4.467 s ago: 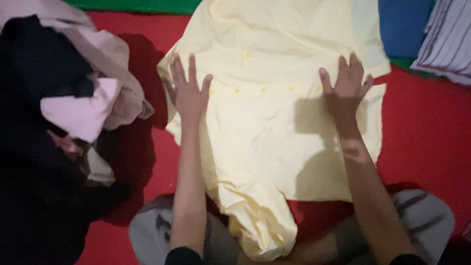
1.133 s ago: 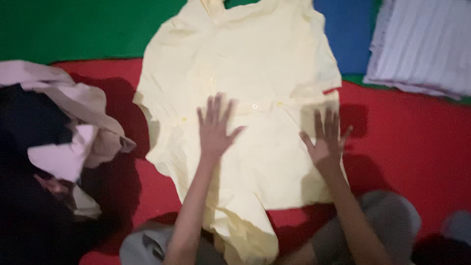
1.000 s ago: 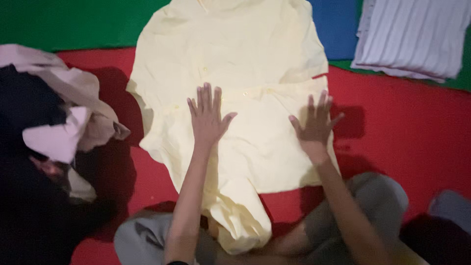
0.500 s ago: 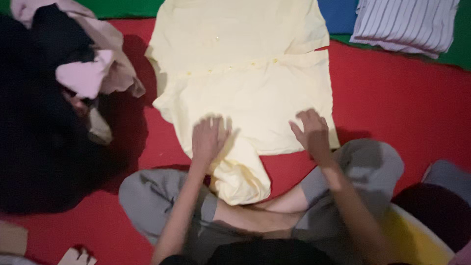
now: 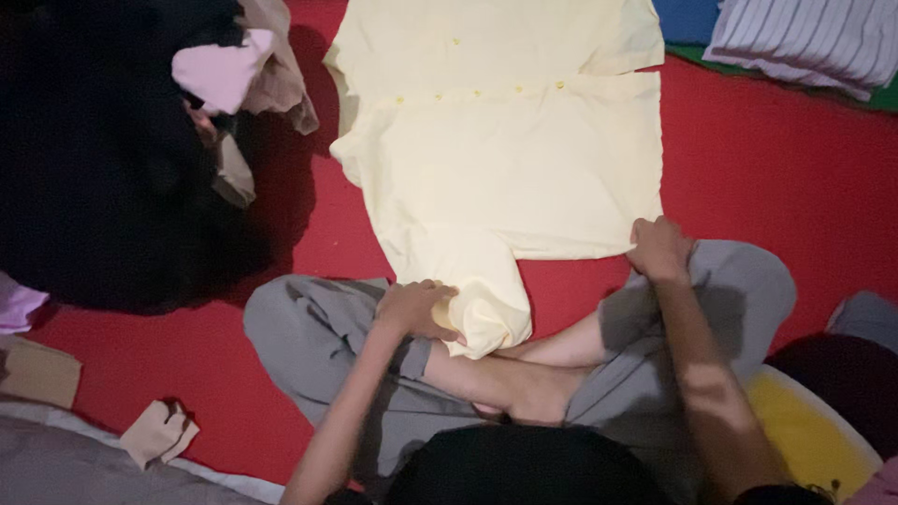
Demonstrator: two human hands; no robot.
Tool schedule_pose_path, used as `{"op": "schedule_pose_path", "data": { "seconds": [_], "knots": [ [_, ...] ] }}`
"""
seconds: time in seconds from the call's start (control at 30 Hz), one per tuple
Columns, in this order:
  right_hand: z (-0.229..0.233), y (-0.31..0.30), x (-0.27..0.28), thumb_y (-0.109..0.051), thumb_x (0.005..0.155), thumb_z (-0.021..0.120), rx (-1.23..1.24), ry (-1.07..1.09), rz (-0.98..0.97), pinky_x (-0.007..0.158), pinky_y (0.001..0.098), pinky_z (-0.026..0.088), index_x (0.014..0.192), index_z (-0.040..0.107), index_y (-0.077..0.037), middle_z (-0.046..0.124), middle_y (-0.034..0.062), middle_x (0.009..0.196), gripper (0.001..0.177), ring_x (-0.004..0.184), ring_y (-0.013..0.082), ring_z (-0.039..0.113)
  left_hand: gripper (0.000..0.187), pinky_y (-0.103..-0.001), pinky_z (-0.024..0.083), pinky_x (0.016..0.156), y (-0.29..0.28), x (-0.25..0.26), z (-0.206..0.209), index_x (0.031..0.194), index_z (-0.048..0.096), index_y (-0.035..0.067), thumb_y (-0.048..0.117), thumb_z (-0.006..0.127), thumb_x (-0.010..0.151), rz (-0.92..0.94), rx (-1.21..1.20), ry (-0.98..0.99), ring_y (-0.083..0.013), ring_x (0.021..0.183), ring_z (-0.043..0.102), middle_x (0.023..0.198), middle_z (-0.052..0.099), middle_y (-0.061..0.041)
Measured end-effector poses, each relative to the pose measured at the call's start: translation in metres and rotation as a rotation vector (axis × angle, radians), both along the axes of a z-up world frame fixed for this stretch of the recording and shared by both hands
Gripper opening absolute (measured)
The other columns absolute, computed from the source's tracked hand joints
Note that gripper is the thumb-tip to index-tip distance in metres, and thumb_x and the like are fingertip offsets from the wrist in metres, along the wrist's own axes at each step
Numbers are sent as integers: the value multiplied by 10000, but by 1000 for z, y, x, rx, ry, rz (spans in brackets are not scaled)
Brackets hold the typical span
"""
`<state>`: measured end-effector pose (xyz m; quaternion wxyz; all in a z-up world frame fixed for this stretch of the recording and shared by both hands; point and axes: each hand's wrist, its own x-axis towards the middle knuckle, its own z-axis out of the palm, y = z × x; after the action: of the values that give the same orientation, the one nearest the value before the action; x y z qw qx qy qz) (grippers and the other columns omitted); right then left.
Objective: The person spreads out a striped shirt, folds the sleeves toward the center, and then folds the body of the shirt into a square; they then pick up a yellow cloth, spread it out, and begin folding it by hand.
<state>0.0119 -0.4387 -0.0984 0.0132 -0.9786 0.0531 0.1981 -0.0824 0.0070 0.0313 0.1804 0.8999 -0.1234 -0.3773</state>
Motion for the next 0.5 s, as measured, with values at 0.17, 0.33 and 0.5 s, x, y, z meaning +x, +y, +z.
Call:
{"op": "schedule_pose_path", "data": {
  "seconds": [0.17, 0.33, 0.5],
  "knots": [
    [14, -1, -5, -232, 771, 768, 43, -52, -33, 867, 586, 549, 1001, 806, -208, 746, 137, 1044, 234, 1022, 354, 715, 471, -506, 567, 893, 12, -14, -72, 1339, 674, 301, 281, 654, 868, -94, 151, -114, -317, 1110, 708, 1223, 742, -88],
    [43, -13, 8, -244, 836, 740, 179, -214, -34, 756, 515, 581, 973, 825, -149, 767, 148, 879, 188, 839, 338, 747, 559, -406, 614, 827, 82, 22, -92, 1320, 612, 21, 140, 715, 784, 236, -408, -214, -254, 957, 742, 1148, 733, -205],
    [28, -47, 78, -133, 906, 635, 759, -385, -150, 743, 413, 548, 1070, 775, -82, 733, 142, 922, 221, 836, 251, 698, 394, -321, 584, 538, 114, 117, -12, 1280, 670, -20, 188, 711, 948, 527, -530, -46, -146, 602, 647, 839, 715, -55]
  ]
}}
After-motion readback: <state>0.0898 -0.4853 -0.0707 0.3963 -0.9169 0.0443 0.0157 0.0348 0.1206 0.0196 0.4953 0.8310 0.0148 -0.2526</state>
